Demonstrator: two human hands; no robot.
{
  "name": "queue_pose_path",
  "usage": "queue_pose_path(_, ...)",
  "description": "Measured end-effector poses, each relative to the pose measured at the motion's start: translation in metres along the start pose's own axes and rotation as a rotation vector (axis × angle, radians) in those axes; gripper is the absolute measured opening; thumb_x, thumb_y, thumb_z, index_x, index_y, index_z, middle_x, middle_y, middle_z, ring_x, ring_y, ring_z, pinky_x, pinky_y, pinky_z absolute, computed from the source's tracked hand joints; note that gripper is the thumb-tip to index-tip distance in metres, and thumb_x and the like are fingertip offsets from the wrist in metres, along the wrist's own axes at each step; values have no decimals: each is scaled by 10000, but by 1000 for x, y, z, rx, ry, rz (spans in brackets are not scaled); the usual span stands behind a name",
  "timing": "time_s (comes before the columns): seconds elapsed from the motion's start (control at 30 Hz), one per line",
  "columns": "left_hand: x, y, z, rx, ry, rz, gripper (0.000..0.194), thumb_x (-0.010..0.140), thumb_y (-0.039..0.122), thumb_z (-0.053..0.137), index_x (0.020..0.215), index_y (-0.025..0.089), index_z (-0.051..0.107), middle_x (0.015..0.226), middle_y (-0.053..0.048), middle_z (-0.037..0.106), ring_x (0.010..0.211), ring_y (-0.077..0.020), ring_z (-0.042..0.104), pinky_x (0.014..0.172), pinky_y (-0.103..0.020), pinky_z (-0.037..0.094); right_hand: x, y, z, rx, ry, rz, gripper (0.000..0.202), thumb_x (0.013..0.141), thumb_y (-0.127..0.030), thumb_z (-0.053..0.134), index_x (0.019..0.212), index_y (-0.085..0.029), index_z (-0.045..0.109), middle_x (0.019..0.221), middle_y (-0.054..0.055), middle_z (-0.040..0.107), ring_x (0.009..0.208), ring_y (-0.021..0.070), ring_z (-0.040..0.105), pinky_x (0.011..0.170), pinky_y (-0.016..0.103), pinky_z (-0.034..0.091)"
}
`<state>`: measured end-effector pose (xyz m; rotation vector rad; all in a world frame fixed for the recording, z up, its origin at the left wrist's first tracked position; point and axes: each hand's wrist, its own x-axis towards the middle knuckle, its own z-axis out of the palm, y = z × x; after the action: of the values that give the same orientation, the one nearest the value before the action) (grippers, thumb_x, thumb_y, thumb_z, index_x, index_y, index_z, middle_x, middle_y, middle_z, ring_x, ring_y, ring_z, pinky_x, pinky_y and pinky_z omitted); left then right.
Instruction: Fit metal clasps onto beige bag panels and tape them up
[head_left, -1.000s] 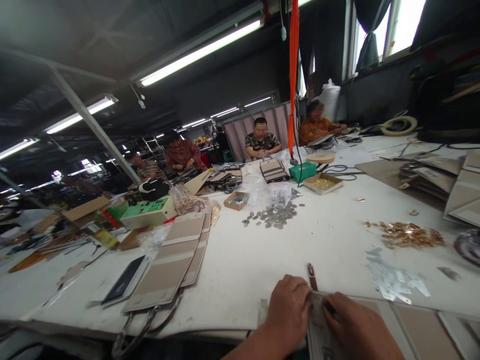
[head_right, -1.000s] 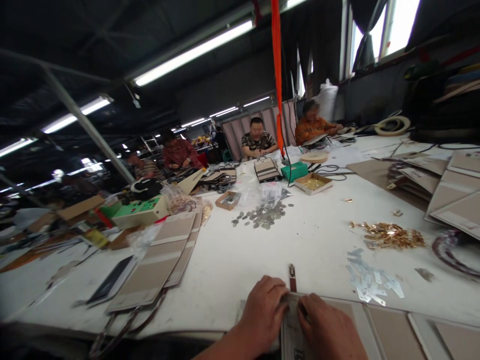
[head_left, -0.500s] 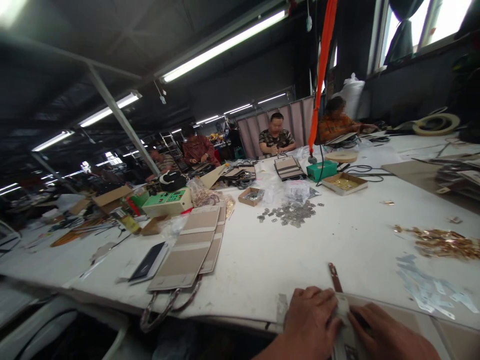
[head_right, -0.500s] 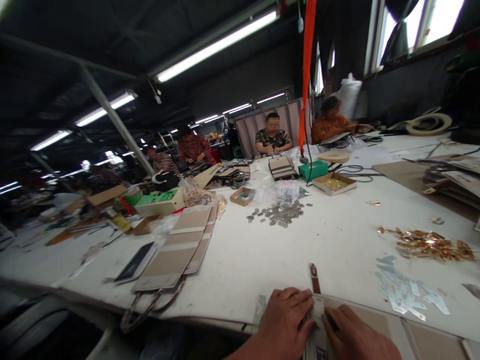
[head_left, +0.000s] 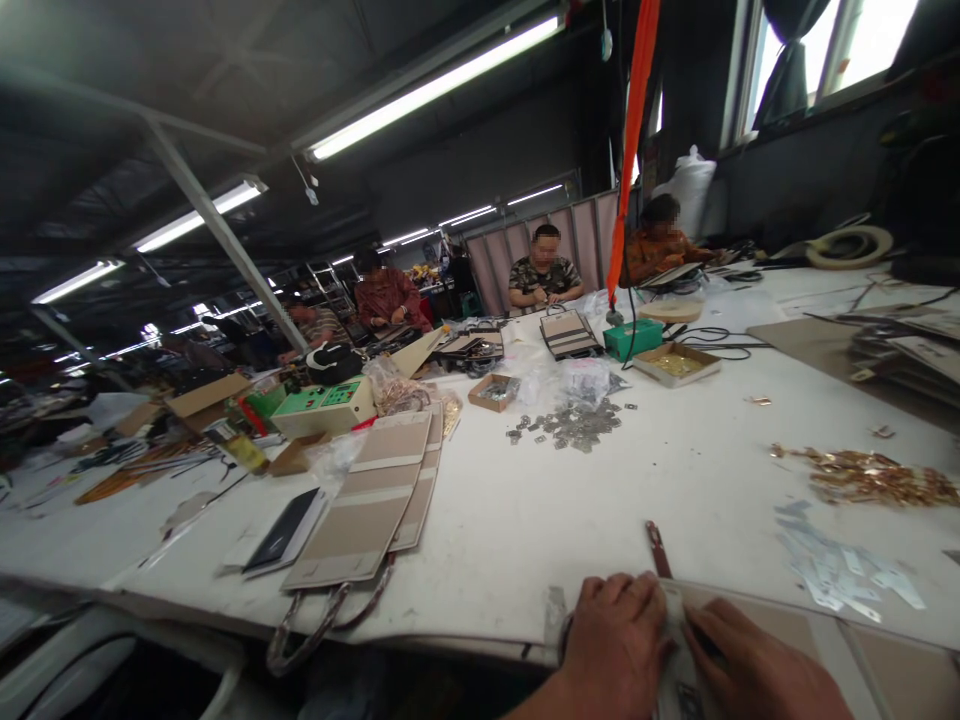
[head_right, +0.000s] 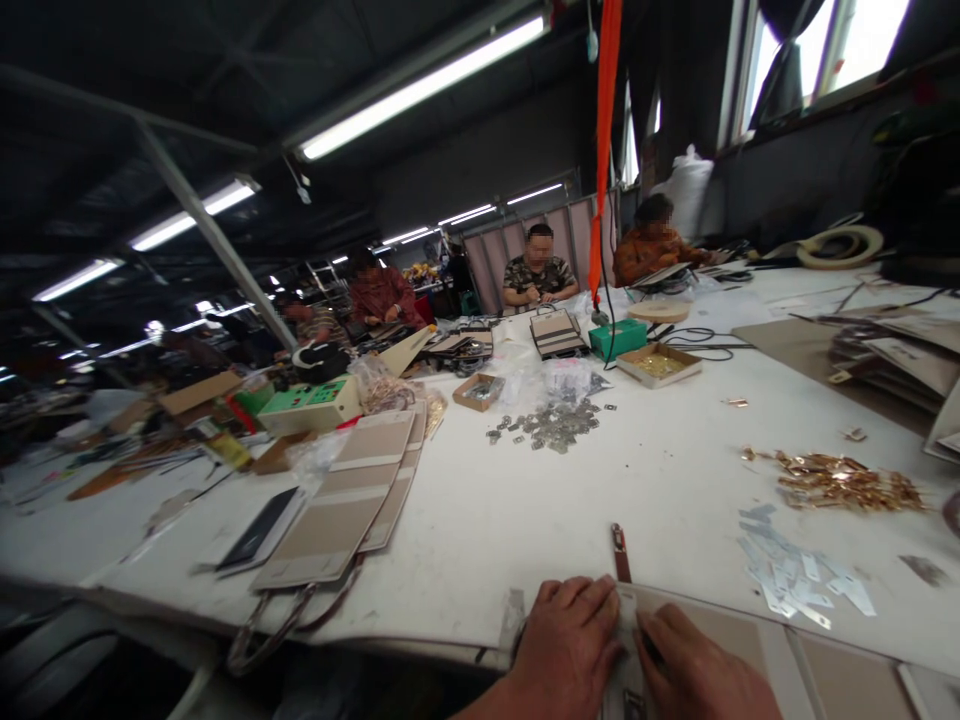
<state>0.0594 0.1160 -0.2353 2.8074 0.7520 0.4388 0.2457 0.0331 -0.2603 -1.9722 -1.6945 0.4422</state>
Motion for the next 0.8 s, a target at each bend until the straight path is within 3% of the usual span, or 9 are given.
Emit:
queue_pose_path(0.2,1,4,1,65,0,10,510,1032,427,451,1504,240,399,1528,-60,521,1270,-276,536,985,-484,458,-3,-4,3,-35,8,6,352,958,-413,384,916,-303,717,960,53,719,820,250,746,639,309,498)
queue_pose_path(0.33,-2,7,-2,58,6,-36,500,1012,415,512,1484,276,424,1513,-51,526,1256,-270,531,1008,-465,448,0,-5,4,-62,29,-15,351,964,-370,385,926,-279,722,964,60,720,836,249,736,662,309,476)
queue_pose_path(0.43,-3,9,-5,52,17,-103,481,981,383,573,1447,305,481,1474,-51,539,1235,-275,522,1012,-453,445,2,-7,-6,-60,39,-34,329,958,-350,428,915,-267,744,949,62,736,844,242,728,694,302,467)
queue_pose_path(0.63,12,11,-8,54,1,-169,424,956,297,604,1379,328,595,1198,-73,644,1107,-292,551,934,-459,440,1,4,-77,-106,10,70,272,924,-358,539,911,-259,793,943,49,785,923,239,713,785,292,464)
queue_pose_path(0.8,25,-6,-3,42,-23,-121,396,992,329,548,1384,314,609,1144,-72,648,1046,-271,569,873,-425,447,22,70,-137,-194,110,308,260,910,-370,567,945,-273,806,979,17,794,908,214,705,758,273,445)
